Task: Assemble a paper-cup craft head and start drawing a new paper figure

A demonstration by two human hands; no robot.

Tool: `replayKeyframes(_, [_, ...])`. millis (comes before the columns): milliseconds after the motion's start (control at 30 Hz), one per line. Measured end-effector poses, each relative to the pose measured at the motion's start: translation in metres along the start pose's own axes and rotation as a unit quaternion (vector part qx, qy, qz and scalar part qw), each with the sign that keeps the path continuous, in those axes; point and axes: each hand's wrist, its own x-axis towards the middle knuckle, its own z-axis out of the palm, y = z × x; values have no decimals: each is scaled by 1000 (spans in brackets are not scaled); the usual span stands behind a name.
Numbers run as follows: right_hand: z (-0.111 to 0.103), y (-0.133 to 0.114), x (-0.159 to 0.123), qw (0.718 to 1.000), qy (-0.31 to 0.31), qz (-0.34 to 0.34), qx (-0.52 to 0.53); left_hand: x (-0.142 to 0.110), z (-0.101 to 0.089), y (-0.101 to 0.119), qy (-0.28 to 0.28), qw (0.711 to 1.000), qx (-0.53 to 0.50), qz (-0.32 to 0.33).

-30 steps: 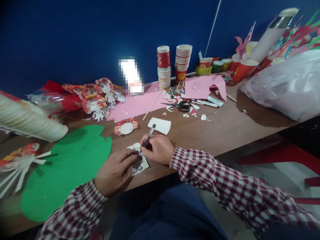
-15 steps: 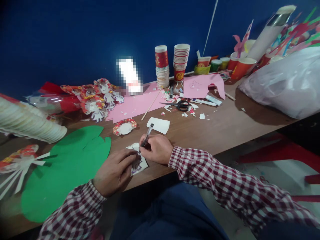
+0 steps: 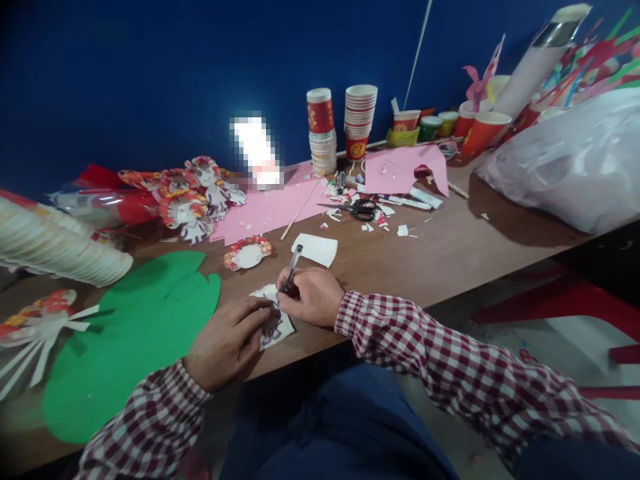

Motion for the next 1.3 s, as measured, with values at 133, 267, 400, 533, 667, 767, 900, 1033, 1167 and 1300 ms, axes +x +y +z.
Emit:
replayKeyframes(133, [0,0,0,1000,-5,1,0,1,0,0,11,1000,-1,6])
replayKeyframes(267, [-1,0,-1,1000,-6,9,4,0,1,0,5,1000,-2,6])
replayKeyframes(400, [-1,0,0,1000,-6,8,2,0,1,0,-7,1000,0,-1])
replayKeyframes(533, [-1,0,0,1000,-7,4,-3,0,1,0,4,1000,0,3])
replayKeyframes(667, [-2,-1,-1,1000,-13,5,-2,0,1,0,12,1000,-4,7])
replayKeyframes(767, [-2,0,-1,1000,-11,7,4,0,1,0,9,1000,-5,6])
replayKeyframes(900, [-1,1,-1,1000,-8,8,0,0,1,0,4,1000,-1,-3])
replayKeyframes(1033, [-2,1,-1,1000,-23,10,-6,0,1,0,1,1000,-1,-1])
replayKeyframes(1167, [-3,0,-1,1000,-25,9,0,-1,1,-1,1,1000,0,0])
replayKeyframes(1300, [-1,1,-1,1000,-15,7,-1,-1,2,-1,-2,1000,1,-3])
